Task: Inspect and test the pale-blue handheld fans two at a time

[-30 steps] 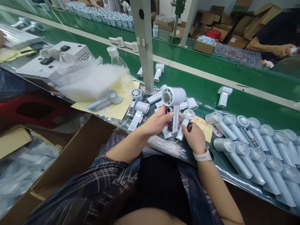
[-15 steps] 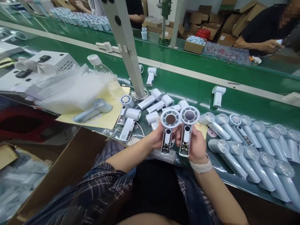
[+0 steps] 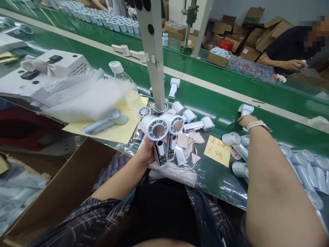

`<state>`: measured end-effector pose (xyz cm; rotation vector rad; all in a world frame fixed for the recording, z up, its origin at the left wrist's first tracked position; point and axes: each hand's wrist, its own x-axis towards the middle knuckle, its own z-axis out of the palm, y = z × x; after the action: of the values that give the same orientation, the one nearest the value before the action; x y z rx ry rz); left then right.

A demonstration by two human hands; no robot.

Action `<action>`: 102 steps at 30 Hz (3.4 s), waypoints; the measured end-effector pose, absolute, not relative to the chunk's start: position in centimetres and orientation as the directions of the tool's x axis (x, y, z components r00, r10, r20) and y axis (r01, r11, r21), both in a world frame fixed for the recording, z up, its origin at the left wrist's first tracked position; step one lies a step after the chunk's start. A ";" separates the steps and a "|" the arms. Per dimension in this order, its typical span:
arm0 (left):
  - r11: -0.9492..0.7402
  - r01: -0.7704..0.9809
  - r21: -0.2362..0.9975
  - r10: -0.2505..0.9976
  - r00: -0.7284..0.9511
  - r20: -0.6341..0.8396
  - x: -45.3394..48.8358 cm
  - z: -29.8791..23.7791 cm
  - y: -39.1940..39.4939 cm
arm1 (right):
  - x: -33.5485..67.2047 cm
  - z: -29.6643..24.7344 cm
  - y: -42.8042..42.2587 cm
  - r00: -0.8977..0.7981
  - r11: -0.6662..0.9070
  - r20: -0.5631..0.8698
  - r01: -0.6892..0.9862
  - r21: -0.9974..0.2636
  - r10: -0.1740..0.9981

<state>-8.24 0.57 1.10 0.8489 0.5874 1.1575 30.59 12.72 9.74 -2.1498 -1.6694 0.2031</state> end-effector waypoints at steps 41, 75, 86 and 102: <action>0.307 -0.425 0.852 0.728 0.681 0.077 -1.2 2.0 -4.3 | 17.9 1.5 -12.4 0.185 0.042 -0.030 -0.373 -0.927 0.982; 0.274 -0.422 0.864 0.831 0.557 0.008 -3.0 -0.4 -3.2 | 15.6 0.8 -10.9 0.160 -0.092 -0.161 -0.368 -0.925 0.974; 0.175 -0.304 0.936 0.793 0.608 0.049 -3.8 -0.1 -2.5 | 14.9 1.5 -9.6 0.107 -0.060 -0.109 -0.385 -0.921 0.988; 0.161 -0.338 0.927 0.845 0.533 0.048 -4.2 -0.4 -2.5 | 14.6 0.6 -9.6 0.072 -0.049 -0.075 -0.306 -0.951 0.995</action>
<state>-4.16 -2.49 -0.37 1.1061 0.5600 0.9104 14.56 -9.60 0.61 -1.0611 -0.8898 1.3237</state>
